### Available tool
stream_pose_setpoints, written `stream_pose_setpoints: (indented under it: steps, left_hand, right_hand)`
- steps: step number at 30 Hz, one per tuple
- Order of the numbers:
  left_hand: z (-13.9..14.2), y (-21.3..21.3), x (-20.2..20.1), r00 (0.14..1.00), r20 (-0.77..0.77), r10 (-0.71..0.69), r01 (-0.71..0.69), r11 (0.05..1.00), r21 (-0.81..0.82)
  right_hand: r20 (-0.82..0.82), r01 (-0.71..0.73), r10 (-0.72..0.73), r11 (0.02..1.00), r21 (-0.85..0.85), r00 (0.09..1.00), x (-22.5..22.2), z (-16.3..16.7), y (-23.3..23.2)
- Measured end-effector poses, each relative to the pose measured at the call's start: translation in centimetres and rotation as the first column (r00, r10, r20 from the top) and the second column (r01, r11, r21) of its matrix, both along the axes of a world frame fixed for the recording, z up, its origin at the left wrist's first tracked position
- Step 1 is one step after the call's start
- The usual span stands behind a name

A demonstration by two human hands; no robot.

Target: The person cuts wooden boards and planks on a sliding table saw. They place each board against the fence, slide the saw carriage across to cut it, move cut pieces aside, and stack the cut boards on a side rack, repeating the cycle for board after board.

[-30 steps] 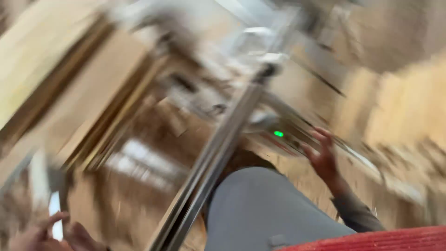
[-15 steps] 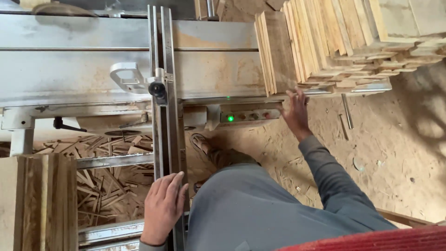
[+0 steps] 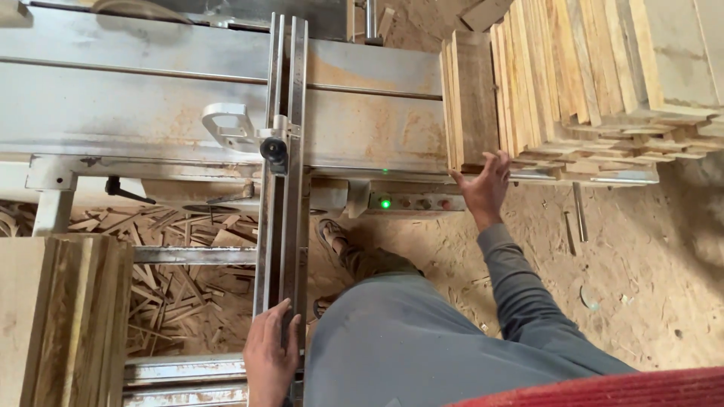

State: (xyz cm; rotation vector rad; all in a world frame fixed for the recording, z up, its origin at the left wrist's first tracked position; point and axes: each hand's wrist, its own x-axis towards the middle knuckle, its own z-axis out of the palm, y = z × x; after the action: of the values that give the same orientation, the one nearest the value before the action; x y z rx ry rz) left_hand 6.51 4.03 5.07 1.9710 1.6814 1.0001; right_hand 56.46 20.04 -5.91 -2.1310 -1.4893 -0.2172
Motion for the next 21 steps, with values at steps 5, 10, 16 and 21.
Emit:
stream_pose_setpoints:
  steps: [5,10,16,21]
  left_hand:
    - [0.2,2.3,1.9,0.989,0.070,-0.133,0.132,0.991,0.009]
    - [1.0,6.5,4.0,0.949,0.071,-0.307,0.305,0.952,0.034]
    - [-1.2,11.9,8.1,0.815,0.507,-0.279,0.481,0.814,-0.325]
    - [-4.4,19.6,14.9,0.637,0.560,-0.530,0.736,0.634,-0.237]
  right_hand:
    - [-0.018,0.124,-0.124,0.992,0.008,0.992,-0.6,-0.8,2.1]
    - [-0.433,0.127,-0.083,0.989,0.073,0.898,0.0,1.7,0.1]
    - [-0.897,0.286,0.229,0.950,0.123,-0.378,-3.9,5.7,-5.8]
    - [-0.768,0.243,0.271,0.958,0.154,-0.581,-6.4,7.3,-7.4]
